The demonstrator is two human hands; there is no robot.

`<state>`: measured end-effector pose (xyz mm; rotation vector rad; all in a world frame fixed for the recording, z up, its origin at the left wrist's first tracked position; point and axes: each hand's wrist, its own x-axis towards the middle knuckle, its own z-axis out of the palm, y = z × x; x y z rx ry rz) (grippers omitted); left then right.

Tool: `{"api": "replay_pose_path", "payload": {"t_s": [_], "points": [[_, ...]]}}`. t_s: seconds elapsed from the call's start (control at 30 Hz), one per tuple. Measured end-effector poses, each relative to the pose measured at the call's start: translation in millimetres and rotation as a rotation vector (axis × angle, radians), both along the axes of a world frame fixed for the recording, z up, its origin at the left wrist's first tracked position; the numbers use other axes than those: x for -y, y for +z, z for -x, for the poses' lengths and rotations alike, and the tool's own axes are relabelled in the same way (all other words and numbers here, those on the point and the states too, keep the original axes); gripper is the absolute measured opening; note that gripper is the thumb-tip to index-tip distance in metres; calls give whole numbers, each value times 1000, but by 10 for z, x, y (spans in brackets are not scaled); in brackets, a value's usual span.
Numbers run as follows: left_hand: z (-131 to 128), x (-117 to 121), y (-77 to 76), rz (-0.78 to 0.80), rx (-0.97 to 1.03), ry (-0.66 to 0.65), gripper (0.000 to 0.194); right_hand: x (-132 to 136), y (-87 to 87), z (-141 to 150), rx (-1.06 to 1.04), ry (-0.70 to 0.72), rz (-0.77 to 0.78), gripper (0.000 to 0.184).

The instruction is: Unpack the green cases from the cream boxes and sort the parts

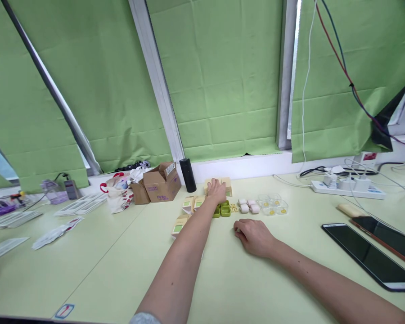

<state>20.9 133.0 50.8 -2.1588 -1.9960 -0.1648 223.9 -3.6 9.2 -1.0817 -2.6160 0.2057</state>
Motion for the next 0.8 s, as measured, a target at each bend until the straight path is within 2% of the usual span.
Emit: {"api": "replay_pose_path", "payload": {"t_s": [0.3,0.53,0.7,0.8], "points": [[-32,-64,6,7,36,-40,33,-3,-23,4,16,-1,-14,18],[-68,-108,-5,2,104,-28,39,-3,11,10,38,-6,6,17],[-140,-53,65,-29,168,-28,45,8,44,7,58,-12,17,17],[-170,11,159,-58,228,-46,43,12,48,3,59,-11,18,15]]}}
